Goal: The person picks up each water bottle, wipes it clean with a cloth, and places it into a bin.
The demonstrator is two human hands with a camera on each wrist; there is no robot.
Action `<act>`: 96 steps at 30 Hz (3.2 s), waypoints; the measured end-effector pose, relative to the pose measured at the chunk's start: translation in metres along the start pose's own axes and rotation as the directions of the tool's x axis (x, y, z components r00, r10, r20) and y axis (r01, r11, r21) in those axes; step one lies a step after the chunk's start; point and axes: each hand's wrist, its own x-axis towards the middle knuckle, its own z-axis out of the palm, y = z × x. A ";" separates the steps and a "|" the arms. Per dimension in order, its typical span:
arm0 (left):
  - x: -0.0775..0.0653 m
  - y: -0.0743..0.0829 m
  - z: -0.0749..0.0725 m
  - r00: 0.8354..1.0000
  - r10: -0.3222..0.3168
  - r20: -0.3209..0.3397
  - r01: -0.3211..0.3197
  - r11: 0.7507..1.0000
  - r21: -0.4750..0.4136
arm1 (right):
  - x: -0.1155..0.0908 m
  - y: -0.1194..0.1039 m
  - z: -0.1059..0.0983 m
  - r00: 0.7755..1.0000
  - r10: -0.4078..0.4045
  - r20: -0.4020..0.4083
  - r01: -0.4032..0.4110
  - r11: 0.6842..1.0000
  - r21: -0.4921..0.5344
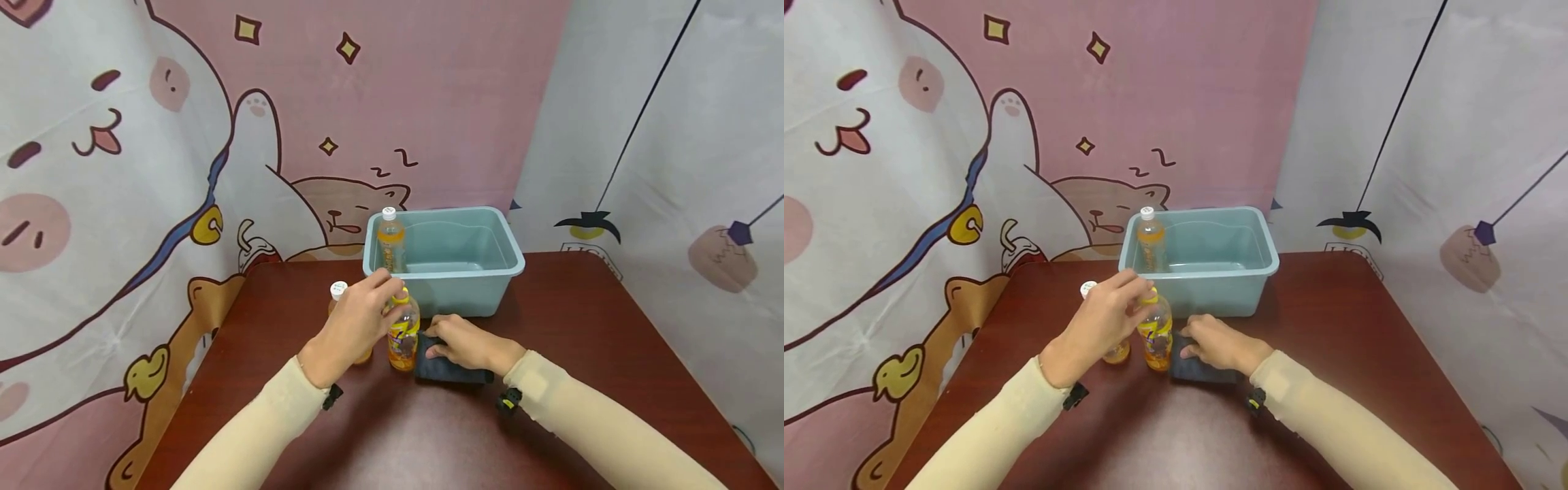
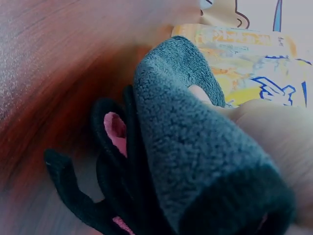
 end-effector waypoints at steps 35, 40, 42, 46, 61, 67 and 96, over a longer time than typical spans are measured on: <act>-0.004 -0.008 -0.006 0.996 -0.029 0.081 0.049 0.968 -0.247 | -0.039 -0.005 -0.071 0.958 0.032 -0.285 -0.028 0.999 0.017; -0.005 -0.011 -0.005 0.997 0.037 0.073 -0.017 0.967 -0.256 | -0.034 -0.015 -0.080 0.938 0.005 -0.348 0.006 0.999 0.031; -0.005 -0.012 -0.003 0.996 0.061 0.060 -0.044 0.966 -0.253 | -0.031 -0.019 -0.082 0.932 0.005 -0.362 0.015 0.999 0.050; -0.004 -0.012 0.002 0.996 0.086 0.013 -0.081 0.969 -0.235 | -0.022 -0.027 -0.080 0.932 -0.003 -0.362 0.040 0.995 0.094; -0.003 -0.009 0.001 0.997 0.069 0.016 -0.065 0.980 -0.187 | -0.014 -0.027 -0.055 0.958 -0.004 -0.286 0.058 0.982 0.181; -0.004 -0.008 0.000 0.997 0.071 0.014 -0.068 0.986 -0.150 | -0.015 -0.025 -0.052 0.954 0.018 -0.300 0.042 0.980 0.195; -0.012 -0.002 -0.001 1.000 0.009 0.015 -0.008 0.999 -0.050 | -0.004 0.009 -0.006 0.998 -0.038 -0.051 0.039 0.999 0.017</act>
